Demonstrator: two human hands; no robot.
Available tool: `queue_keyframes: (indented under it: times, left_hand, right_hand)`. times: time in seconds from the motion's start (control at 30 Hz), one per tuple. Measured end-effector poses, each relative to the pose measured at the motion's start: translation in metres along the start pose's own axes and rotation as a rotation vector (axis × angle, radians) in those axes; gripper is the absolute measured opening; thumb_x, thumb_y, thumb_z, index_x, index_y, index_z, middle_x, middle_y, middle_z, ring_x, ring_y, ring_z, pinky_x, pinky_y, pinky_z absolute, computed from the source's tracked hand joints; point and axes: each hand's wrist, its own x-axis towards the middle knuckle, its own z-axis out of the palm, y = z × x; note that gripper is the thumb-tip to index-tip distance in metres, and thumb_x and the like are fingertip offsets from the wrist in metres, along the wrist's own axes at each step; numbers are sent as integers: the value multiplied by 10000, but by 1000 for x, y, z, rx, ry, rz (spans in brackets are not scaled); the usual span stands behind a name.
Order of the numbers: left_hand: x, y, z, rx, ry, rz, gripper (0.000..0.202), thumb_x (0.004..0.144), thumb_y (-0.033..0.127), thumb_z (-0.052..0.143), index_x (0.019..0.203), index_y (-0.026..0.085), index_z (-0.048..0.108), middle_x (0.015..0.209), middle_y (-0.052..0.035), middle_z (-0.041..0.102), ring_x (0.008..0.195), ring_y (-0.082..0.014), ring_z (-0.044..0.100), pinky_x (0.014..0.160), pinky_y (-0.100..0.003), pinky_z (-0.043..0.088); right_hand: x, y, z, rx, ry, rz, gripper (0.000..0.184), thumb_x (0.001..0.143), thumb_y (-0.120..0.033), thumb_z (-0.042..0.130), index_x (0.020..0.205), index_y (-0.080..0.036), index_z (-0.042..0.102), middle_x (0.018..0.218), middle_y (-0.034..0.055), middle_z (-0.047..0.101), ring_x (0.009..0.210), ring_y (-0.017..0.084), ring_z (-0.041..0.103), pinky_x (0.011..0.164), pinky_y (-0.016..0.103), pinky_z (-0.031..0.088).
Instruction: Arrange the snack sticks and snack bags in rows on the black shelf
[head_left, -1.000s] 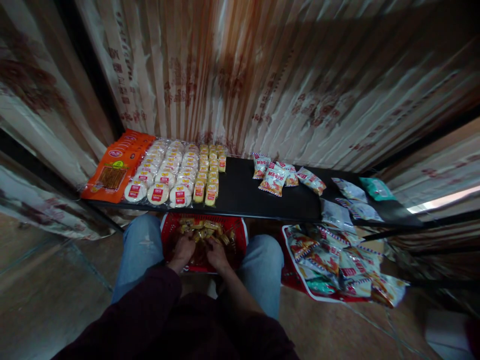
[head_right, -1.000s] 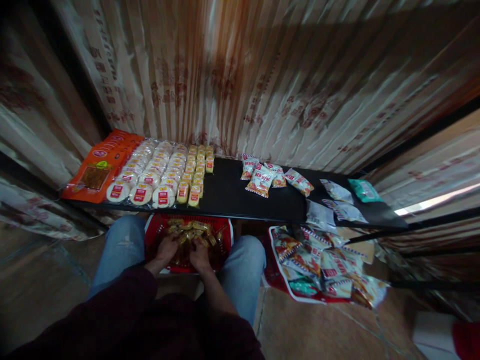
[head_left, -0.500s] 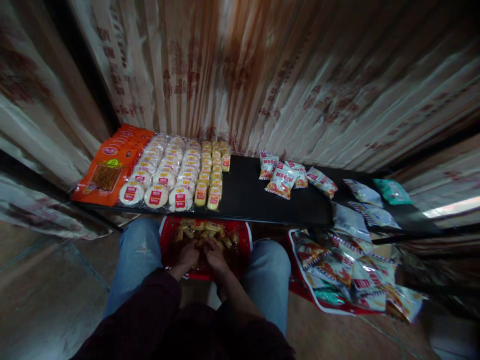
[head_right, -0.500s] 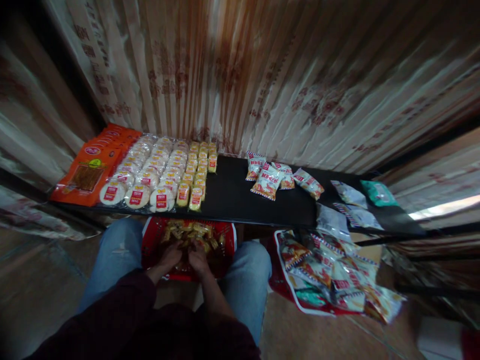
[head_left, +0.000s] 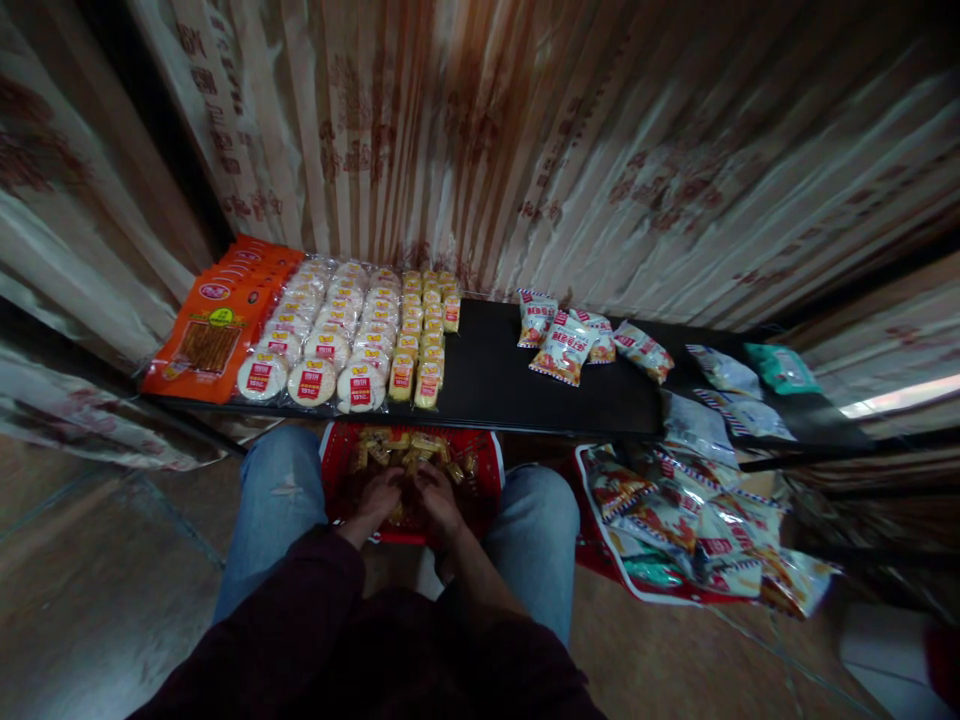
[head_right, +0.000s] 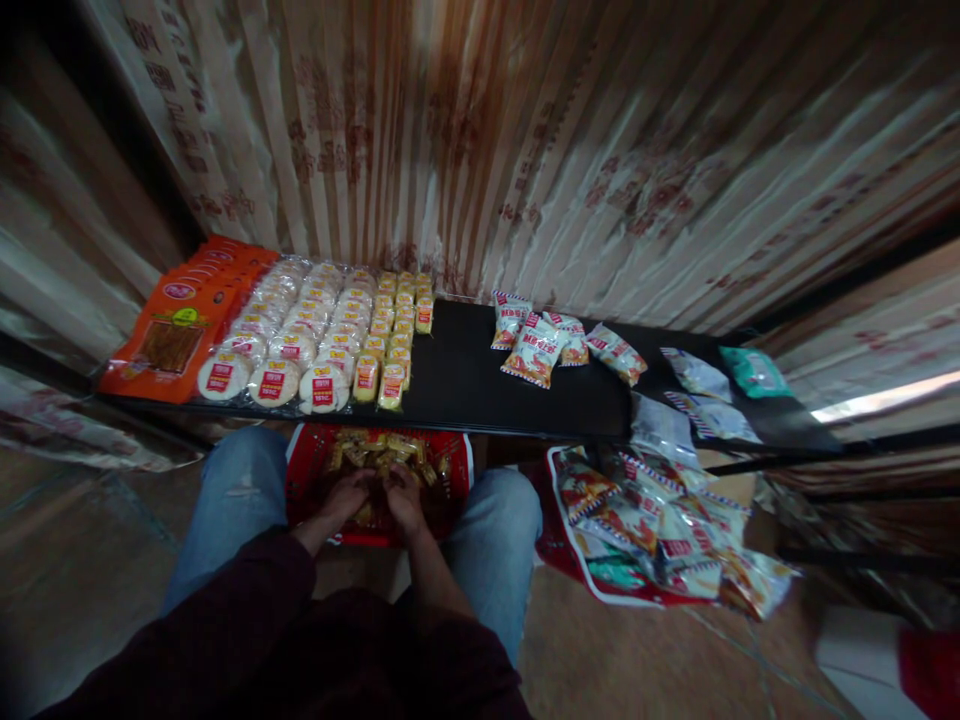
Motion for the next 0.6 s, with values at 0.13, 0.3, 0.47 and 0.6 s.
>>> queue_keyframes:
  times: [0.13, 0.3, 0.47, 0.6]
  left_hand:
    - [-5, 5, 0, -7, 7, 31, 546, 710, 51, 496, 1234, 185, 572, 1225, -60, 635, 1102, -158, 583, 948, -229, 392]
    - [-9, 8, 3, -25, 27, 50, 588, 670, 74, 584, 1246, 188, 561, 1247, -69, 620, 1139, -190, 562, 984, -272, 371]
    - [-12, 11, 0, -116, 26, 54, 491, 699, 108, 596, 1186, 164, 609, 1196, -81, 650, 1095, -193, 587, 960, -264, 392]
    - [-17, 14, -4, -247, 17, 47, 394, 725, 209, 625, 1112, 143, 655, 1147, -79, 674, 1024, -192, 617, 888, -253, 441]
  right_hand:
    - [0, -4, 0, 20, 51, 42, 330, 611, -262, 605, 935, -207, 639, 952, 41, 693, 896, 206, 640, 834, 345, 493]
    - [-7, -13, 0, 40, 71, 76, 402, 642, -299, 600, 1029, -188, 615, 815, 34, 685, 732, 182, 633, 690, 307, 504]
    - [-20, -29, -3, 67, 57, 112, 486, 674, -435, 609, 1095, -192, 602, 892, 46, 689, 672, 162, 627, 571, 263, 470]
    - [-22, -36, -4, 108, 58, 137, 480, 667, -503, 607, 1047, -210, 620, 859, 35, 691, 664, 159, 632, 588, 264, 469]
